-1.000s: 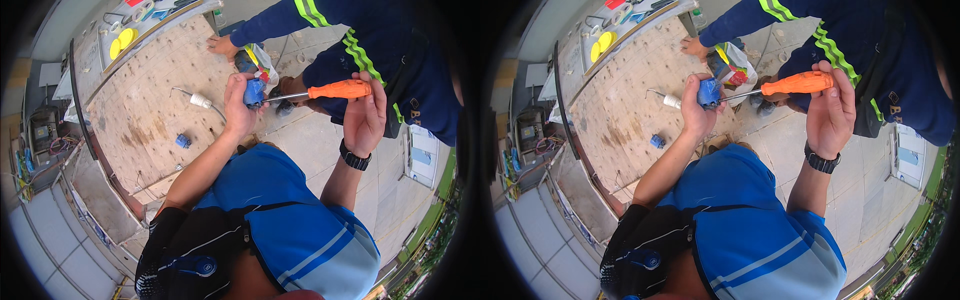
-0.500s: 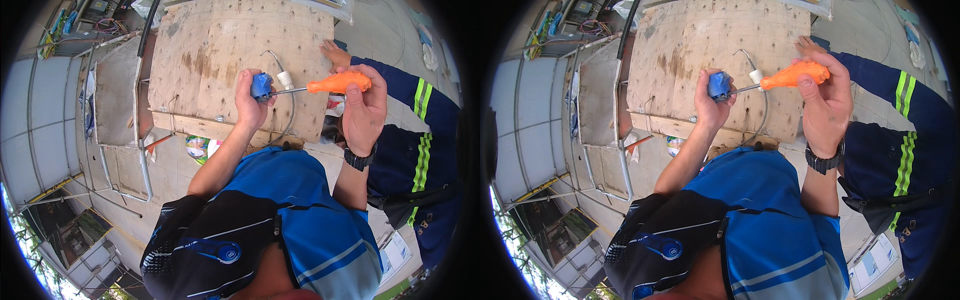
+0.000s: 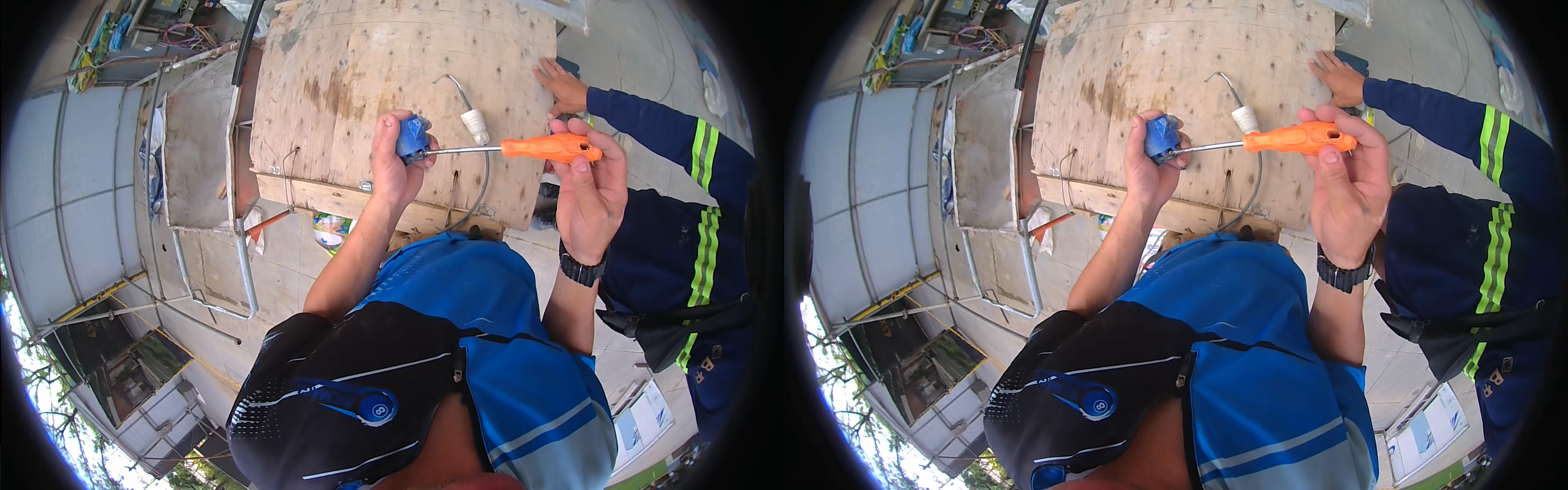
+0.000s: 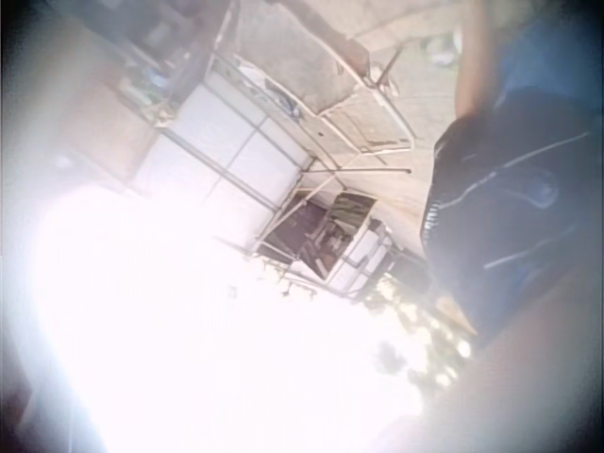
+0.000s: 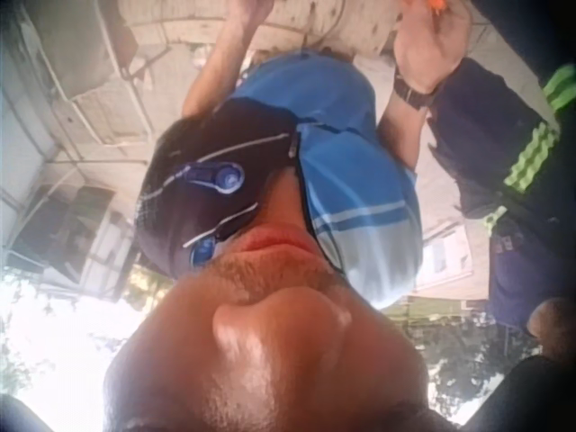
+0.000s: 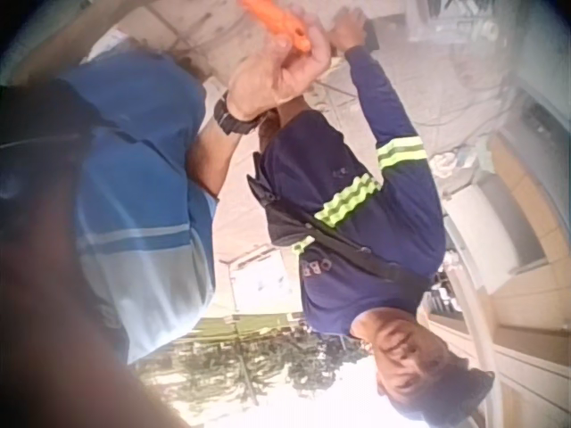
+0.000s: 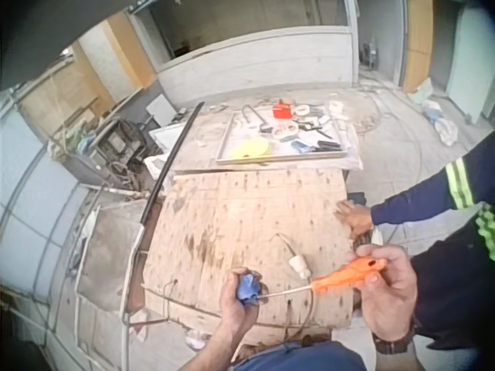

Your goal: The person assembles a blue electrical connector by inserting wires and tightening screws with an orange screwdriver. They repeatedly open and close the connector housing to check the internal wiring.

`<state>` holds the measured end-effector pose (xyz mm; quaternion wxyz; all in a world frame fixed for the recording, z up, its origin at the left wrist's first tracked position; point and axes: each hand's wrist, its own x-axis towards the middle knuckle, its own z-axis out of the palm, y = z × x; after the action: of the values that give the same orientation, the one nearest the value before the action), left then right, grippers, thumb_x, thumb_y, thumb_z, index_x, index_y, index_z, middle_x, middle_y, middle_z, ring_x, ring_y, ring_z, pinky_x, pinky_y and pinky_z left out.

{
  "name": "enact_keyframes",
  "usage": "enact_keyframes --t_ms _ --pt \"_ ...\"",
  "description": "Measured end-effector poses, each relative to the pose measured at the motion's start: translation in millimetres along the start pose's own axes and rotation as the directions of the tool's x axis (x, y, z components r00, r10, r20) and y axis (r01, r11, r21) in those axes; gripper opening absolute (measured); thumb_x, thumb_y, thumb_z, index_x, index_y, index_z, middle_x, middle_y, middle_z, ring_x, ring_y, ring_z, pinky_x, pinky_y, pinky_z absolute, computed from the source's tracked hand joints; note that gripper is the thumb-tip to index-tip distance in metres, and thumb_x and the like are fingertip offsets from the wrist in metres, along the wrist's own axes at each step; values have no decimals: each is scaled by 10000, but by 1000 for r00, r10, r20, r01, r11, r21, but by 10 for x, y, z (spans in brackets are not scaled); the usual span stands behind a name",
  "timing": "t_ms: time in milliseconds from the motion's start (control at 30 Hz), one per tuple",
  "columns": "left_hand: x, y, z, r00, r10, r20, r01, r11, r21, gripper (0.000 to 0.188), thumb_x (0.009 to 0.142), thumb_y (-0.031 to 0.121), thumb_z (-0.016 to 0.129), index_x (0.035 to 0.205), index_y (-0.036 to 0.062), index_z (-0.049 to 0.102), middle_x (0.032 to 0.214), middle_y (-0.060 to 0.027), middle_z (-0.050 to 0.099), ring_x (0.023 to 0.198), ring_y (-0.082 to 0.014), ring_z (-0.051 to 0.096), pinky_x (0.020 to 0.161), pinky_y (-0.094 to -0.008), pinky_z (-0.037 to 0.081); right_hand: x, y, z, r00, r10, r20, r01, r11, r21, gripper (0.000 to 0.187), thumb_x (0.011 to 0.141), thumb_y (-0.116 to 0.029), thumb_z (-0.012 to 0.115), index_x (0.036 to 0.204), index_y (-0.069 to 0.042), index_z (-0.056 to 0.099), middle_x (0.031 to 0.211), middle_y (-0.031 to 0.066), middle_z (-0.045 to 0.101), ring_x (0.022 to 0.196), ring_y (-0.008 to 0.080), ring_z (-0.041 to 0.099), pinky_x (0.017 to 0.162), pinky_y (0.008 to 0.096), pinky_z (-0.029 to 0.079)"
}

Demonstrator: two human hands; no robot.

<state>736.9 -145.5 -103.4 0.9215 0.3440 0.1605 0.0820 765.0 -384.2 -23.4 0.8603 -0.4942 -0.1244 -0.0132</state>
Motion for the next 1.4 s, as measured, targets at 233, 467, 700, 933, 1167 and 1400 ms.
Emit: enact_keyframes --t_ms 233,467,700,933,1167,1400 --pt "-91 29 1 996 56 75 -60 997 56 378 947 471 506 1092 123 530 953 -130 603 735 -263 602 544 -349 471 -57 -19 1 1000 -3 -28 4 1000 24 298 940 1 519 1234 -1 468 1257 192 527 1160 330 550 986 469 464" --pt "-210 142 153 1000 13 -21 -13 1000 26 418 947 441 521 1089 50 561 997 -149 633 816 -286 624 723 -388 511 43 -131 61 998 66 -13 -67 946 -316 204 969 -44 479 1157 4 540 818 53 557 743 140 583 735 351 531" --pt "-239 210 251 981 102 166 -94 994 -56 370 964 354 502 1162 48 564 1070 -171 622 916 -299 596 795 -407 504 400 -403 -17 955 -93 -282 218 866 451 155 933 -179 504 923 -44 580 641 -7 479 552 113 489 536 279 451" --pt "-386 114 178 987 66 144 -52 993 -102 344 959 324 509 1147 40 556 1069 -170 616 901 -289 600 783 -384 497 958 -1031 -1021 934 -10 -358 336 373 865 146 893 -171 426 808 -79 501 648 -10 446 572 137 453 547 290 433" --pt "-386 196 397 954 151 259 -179 980 90 352 961 375 511 1165 90 484 1041 -177 597 850 -307 624 719 -406 509 241 -347 104 996 -8 84 26 974 -227 180 946 -203 579 920 -27 608 657 -9 508 516 83 490 454 231 391" --pt "355 -139 -401 902 316 294 -388 295 873 412 875 264 687 1127 4 490 933 -141 609 787 -205 585 735 -341 489 -54 188 182 960 281 -2 -244 832 -498 168 923 -182 627 903 -15 631 614 -15 539 499 42 482 431 205 377"
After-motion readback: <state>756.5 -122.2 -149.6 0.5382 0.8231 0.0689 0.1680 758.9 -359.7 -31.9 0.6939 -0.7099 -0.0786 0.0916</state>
